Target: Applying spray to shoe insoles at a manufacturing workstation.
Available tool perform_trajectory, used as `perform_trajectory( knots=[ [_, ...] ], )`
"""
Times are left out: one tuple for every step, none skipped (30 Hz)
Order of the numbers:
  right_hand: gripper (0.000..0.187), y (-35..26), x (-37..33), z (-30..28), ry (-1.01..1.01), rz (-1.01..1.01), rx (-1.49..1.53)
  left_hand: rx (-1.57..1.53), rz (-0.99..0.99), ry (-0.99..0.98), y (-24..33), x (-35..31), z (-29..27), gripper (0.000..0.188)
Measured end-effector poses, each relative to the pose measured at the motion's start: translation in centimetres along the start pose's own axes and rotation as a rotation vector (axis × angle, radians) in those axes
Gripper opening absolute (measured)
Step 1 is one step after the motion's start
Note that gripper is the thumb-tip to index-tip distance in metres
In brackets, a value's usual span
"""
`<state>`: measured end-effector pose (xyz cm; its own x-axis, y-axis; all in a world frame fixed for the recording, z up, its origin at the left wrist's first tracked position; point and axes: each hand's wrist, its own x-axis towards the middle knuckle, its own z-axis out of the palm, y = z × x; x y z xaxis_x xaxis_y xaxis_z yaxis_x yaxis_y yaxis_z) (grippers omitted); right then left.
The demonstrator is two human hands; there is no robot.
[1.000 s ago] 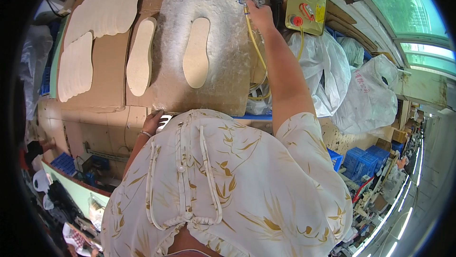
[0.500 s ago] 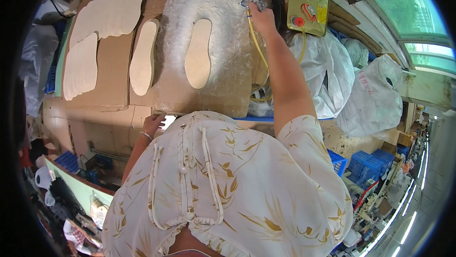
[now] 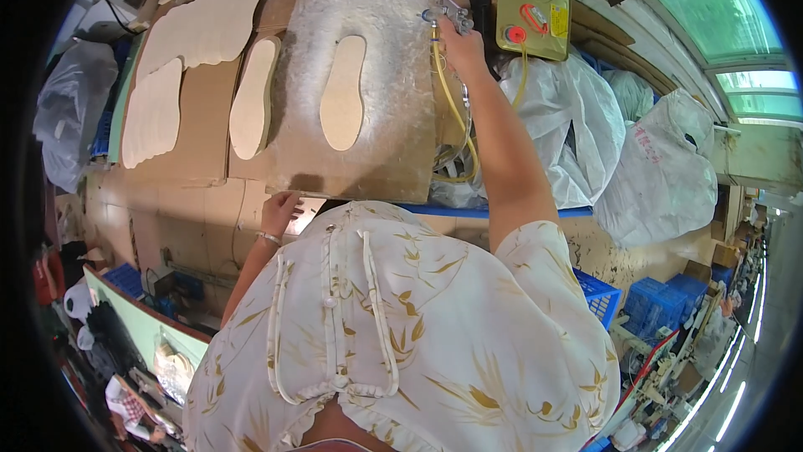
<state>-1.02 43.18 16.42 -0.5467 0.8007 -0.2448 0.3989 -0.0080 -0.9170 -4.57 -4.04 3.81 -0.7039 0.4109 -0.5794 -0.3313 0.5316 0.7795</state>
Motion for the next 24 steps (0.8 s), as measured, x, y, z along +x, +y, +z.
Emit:
perform_trajectory(
  knots=[
    [0.037,0.2,-0.7,-0.5,0.001,-0.006,0.003,-0.090,0.039,0.004,0.7,0.1,0.9,0.037],
    [0.036,0.5,-1.2,-1.1,-0.039,-0.039,0.048,-0.090,0.043,0.011,1.5,0.3,1.7,0.037],
    [0.035,0.9,-1.6,-1.6,-0.077,-0.071,0.092,-0.152,0.044,-0.017,2.3,0.6,2.5,0.039],
    [0.035,1.0,-2.3,-1.9,-0.085,-0.076,0.095,-0.217,0.043,-0.040,2.9,0.9,3.1,0.042],
    [0.035,1.0,-3.1,-2.1,-0.083,-0.053,0.103,-0.220,0.046,-0.028,2.7,1.8,3.7,0.042],
    [0.034,1.0,-4.0,-2.3,-0.080,-0.029,0.112,-0.256,0.036,-0.034,2.5,2.8,4.3,0.043],
    [0.034,0.9,-4.9,-2.7,-0.083,-0.030,0.112,-0.290,0.024,-0.048,2.4,3.8,4.8,0.045],
    [0.035,0.7,-5.9,-3.1,-0.067,0.011,0.074,-0.286,0.024,-0.048,3.3,4.2,5.3,0.045],
    [0.035,0.4,-7.0,-3.4,-0.051,0.053,0.037,-0.306,-0.022,-0.061,4.1,4.5,5.9,0.044],
    [0.035,0.0,-8.6,-3.3,-0.029,0.034,0.041,-0.323,-0.068,-0.077,4.9,4.8,6.3,0.044],
    [0.035,-0.6,-10.2,-3.1,-0.028,0.037,0.048,-0.316,-0.068,-0.076,4.7,5.6,6.6,0.044],
    [0.037,-1.3,-11.9,-2.9,-0.046,0.048,-0.004,-0.371,-0.070,-0.094,4.5,6.3,6.8,0.045],
    [0.039,-1.8,-13.5,-2.7,-0.056,0.059,-0.057,-0.425,-0.071,-0.120,4.3,6.9,7.1,0.046],
    [0.039,-2.3,-15.1,-2.7,-0.042,0.065,-0.051,-0.436,-0.091,-0.130,5.2,6.7,7.4,0.049],
    [0.037,-2.7,-16.7,-2.6,-0.093,0.127,-0.063,-0.426,-0.090,-0.141,5.6,6.9,7.5,0.049],
    [0.036,-3.0,-18.1,-2.3,-0.145,0.186,-0.073,-0.423,-0.102,-0.194,5.9,7.2,7.5,0.050],
    [0.036,-2.8,-19.0,-1.8,-0.132,0.188,-0.070,-0.422,-0.114,-0.249,6.0,7.4,7.6,0.051],
    [0.036,-2.4,-19.8,-1.0,-0.131,0.108,-0.078,-0.417,-0.112,-0.259,6.2,7.6,7.7,0.051],
    [0.036,-2.6,-20.7,-0.1,-0.126,0.027,-0.091,-0.404,-0.116,-0.280,6.0,7.8,7.8,0.051],
    [0.035,-3.9,-21.8,0.6,-0.173,0.002,-0.070,-0.394,-0.119,-0.300,5.9,8.0,7.8,0.051],
    [0.035,-3.9,-21.9,1.8,-0.162,0.002,-0.074,-0.394,-0.117,-0.311,5.8,8.2,7.7,0.051],
    [0.035,-3.6,-21.8,2.8,-0.145,-0.071,-0.099,-0.380,-0.133,-0.348,5.7,8.5,7.8,0.051],
    [0.036,-3.4,-21.5,3.7,-0.132,-0.146,-0.125,-0.367,-0.149,-0.379,5.9,8.6,7.8,0.051],
    [0.036,-3.2,-21.3,4.6,-0.119,-0.144,-0.130,-0.365,-0.147,-0.394,5.9,8.7,7.7,0.051]
  ],
)
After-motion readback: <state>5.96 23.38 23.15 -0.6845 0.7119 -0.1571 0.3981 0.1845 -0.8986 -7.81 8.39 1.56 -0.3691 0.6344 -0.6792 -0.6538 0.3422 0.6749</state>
